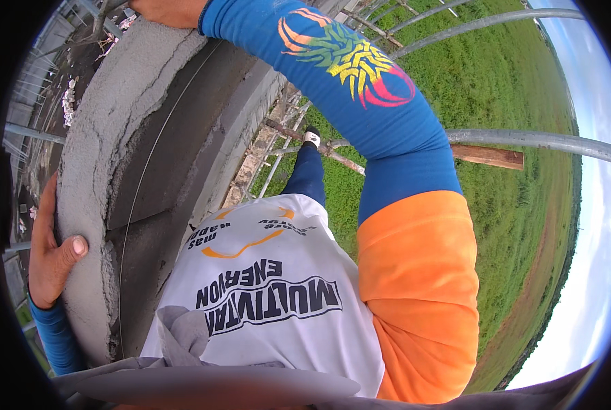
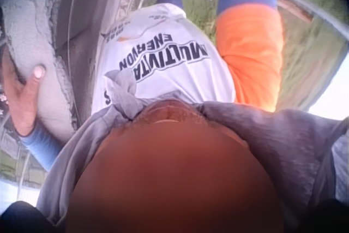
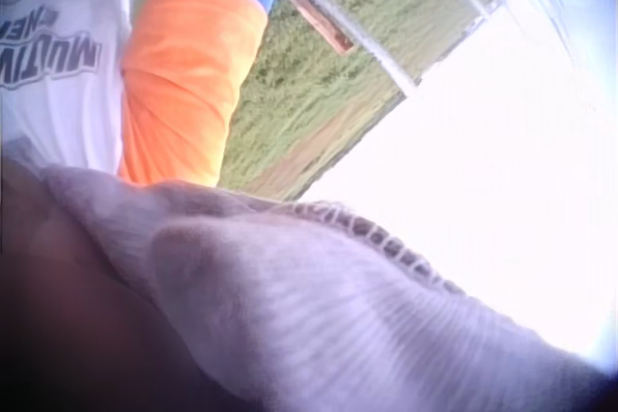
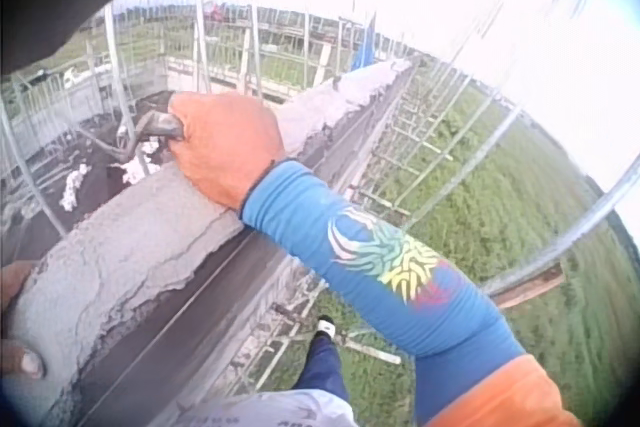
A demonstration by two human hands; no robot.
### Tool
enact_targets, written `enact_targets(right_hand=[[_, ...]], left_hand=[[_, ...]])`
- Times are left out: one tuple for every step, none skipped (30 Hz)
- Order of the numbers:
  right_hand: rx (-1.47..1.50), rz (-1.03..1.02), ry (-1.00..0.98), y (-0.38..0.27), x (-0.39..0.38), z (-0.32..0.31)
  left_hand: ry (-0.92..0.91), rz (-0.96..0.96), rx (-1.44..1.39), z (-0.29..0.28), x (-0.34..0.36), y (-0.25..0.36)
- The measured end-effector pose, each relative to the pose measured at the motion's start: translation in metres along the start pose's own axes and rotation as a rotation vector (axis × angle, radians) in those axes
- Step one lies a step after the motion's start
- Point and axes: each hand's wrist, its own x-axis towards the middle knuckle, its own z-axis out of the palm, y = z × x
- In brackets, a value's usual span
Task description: The person applies wet cement to a vertical wall using a trowel while standing on scaffolding. They repeatedly scoop cement and smooth it along the wall surface, occasionally using a guide string to maintain alignment.
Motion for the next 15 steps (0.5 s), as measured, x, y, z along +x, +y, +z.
enact_targets(right_hand=[[0.014,-0.001,-0.015,0.002,0.000,0.001],[0.026,-0.034,0.008,0.005,-0.001,0.003],[0.057,-0.077,0.041,0.008,-0.001,0.005],[0.085,-0.104,0.080,0.011,-0.002,0.007],[0.138,-0.066,0.074,0.013,-0.004,0.010],[0.176,-0.025,0.077,0.014,-0.003,0.013],[0.115,-0.045,0.084,0.015,-0.005,0.015],[0.056,-0.072,0.085,0.013,-0.006,0.017],[0.070,-0.060,0.090,0.011,-0.005,0.018],[0.084,-0.040,0.093,0.009,-0.005,0.017],[0.088,0.013,0.067,0.010,-0.004,0.014],[0.113,0.035,0.148,0.016,-0.003,0.009],[0.131,0.093,0.198,0.024,-0.003,0.000],[0.158,0.162,0.161,0.035,-0.003,-0.010],[0.100,0.171,0.421,0.058,-0.007,-0.020]], left_hand=[[0.020,-0.044,-0.052,0.001,-0.003,0.001],[0.031,-0.096,-0.099,0.002,-0.005,0.003],[0.042,-0.148,-0.140,0.003,-0.008,0.005],[0.089,-0.162,-0.091,0.002,-0.009,0.008],[0.035,-0.198,-0.114,-0.001,-0.008,0.012],[0.004,-0.192,-0.087,-0.004,-0.005,0.016],[-0.065,-0.201,-0.030,-0.009,0.004,0.019],[-0.130,-0.216,-0.151,-0.020,0.020,0.022],[-0.211,-0.249,-0.235,-0.031,0.038,0.026],[-0.301,-0.286,-0.316,-0.039,0.053,0.033],[-0.249,-0.248,-0.241,-0.043,0.070,0.039],[-0.200,-0.207,-0.166,-0.043,0.088,0.046],[-0.163,-0.167,-0.090,-0.040,0.106,0.054],[-0.126,-0.126,-0.019,-0.033,0.125,0.062],[-0.084,-0.084,0.044,-0.021,0.142,0.070]])
